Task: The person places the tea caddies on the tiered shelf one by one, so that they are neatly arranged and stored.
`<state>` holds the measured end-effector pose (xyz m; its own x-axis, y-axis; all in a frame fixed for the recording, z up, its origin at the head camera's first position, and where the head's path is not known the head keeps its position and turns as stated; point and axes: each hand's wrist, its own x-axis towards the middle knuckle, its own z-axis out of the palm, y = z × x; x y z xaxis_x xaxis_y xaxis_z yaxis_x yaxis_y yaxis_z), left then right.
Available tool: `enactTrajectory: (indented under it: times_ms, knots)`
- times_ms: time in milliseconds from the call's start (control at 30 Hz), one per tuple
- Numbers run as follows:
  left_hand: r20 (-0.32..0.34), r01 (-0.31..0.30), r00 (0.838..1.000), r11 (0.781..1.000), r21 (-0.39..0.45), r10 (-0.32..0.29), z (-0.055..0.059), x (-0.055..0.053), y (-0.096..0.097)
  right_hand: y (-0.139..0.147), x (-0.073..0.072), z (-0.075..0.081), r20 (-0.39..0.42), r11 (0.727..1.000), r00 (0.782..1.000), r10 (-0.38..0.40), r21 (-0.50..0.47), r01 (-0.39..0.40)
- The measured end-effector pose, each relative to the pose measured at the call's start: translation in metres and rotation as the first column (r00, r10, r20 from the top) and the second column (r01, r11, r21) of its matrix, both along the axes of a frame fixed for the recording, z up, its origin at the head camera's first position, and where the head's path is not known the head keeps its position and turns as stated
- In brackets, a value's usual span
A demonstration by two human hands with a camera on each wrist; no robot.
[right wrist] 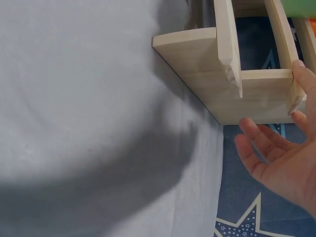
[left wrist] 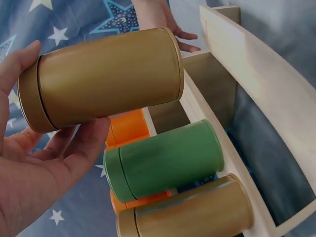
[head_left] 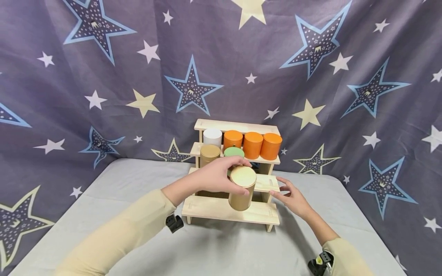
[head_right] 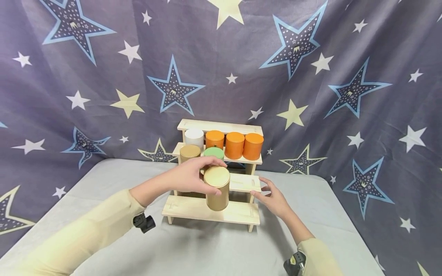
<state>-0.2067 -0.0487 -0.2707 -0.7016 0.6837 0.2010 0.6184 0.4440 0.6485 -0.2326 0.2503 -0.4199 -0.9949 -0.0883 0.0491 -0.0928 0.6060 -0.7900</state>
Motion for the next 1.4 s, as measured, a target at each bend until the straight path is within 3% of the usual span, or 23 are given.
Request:
enactTrajectory:
  times_ms: [100, 333, 700, 1400]
  knots:
    - [-0.007, -0.012, 1.000, 1.000, -0.003, 0.012, 0.005, -0.004, 0.009, 0.000, 0.000, 0.000, -0.002, 1.000, 1.000, -0.001, -0.005, 0.001]
    - [0.061, -0.058, 0.997, 0.998, 0.026, 0.056, 0.016, -0.010, 0.025, -0.001, 0.002, 0.001, -0.001, 1.000, 1.000, 0.004, -0.007, -0.004]
    - [-0.005, -0.069, 0.998, 0.997, -0.023, 0.069, 0.028, -0.030, 0.046, 0.000, 0.001, 0.000, -0.002, 1.000, 1.000, 0.005, -0.011, -0.005]
    - [-0.023, -0.082, 0.997, 0.992, -0.100, 0.080, 0.023, -0.058, 0.070, -0.002, 0.003, -0.001, 0.004, 0.999, 1.000, 0.007, -0.038, -0.007]
